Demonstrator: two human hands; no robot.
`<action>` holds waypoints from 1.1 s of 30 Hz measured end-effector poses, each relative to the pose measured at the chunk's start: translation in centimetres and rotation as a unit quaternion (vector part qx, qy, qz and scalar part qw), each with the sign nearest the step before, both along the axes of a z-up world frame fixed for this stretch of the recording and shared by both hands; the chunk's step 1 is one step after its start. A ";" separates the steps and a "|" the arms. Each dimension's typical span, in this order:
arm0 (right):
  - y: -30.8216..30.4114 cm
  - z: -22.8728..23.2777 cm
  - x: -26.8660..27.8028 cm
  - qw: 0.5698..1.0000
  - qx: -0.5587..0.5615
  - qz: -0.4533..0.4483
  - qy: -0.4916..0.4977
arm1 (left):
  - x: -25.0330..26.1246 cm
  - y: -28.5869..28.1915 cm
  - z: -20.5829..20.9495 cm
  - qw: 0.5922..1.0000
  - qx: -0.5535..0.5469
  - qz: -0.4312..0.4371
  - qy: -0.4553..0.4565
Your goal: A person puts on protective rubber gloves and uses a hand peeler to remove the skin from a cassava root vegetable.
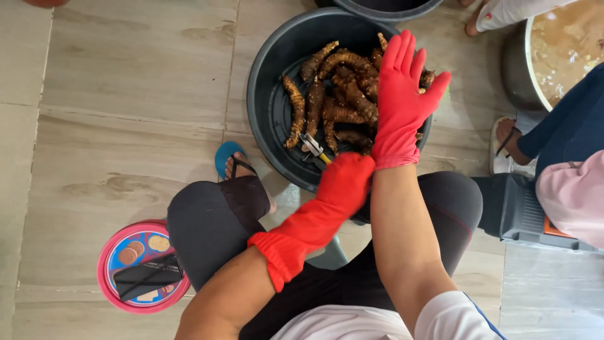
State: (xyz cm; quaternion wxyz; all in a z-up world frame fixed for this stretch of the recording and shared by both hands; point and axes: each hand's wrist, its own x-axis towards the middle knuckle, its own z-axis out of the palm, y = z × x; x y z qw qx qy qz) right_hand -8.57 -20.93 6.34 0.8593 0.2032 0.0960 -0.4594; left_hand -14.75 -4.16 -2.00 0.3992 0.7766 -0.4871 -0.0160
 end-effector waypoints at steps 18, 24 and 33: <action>3.3 -19.6 -2.4 0.171 -0.664 0.238 0.688 | -2.5 -0.1 -3.6 0.996 0.007 0.024 -0.090; 3.1 -17.8 -2.1 0.143 -0.598 0.323 0.719 | 1.1 0.9 6.0 0.796 0.048 0.017 0.603; 5.6 -17.7 -0.2 -0.332 -0.589 0.348 0.650 | 3.0 0.5 0.7 0.994 0.027 0.108 0.020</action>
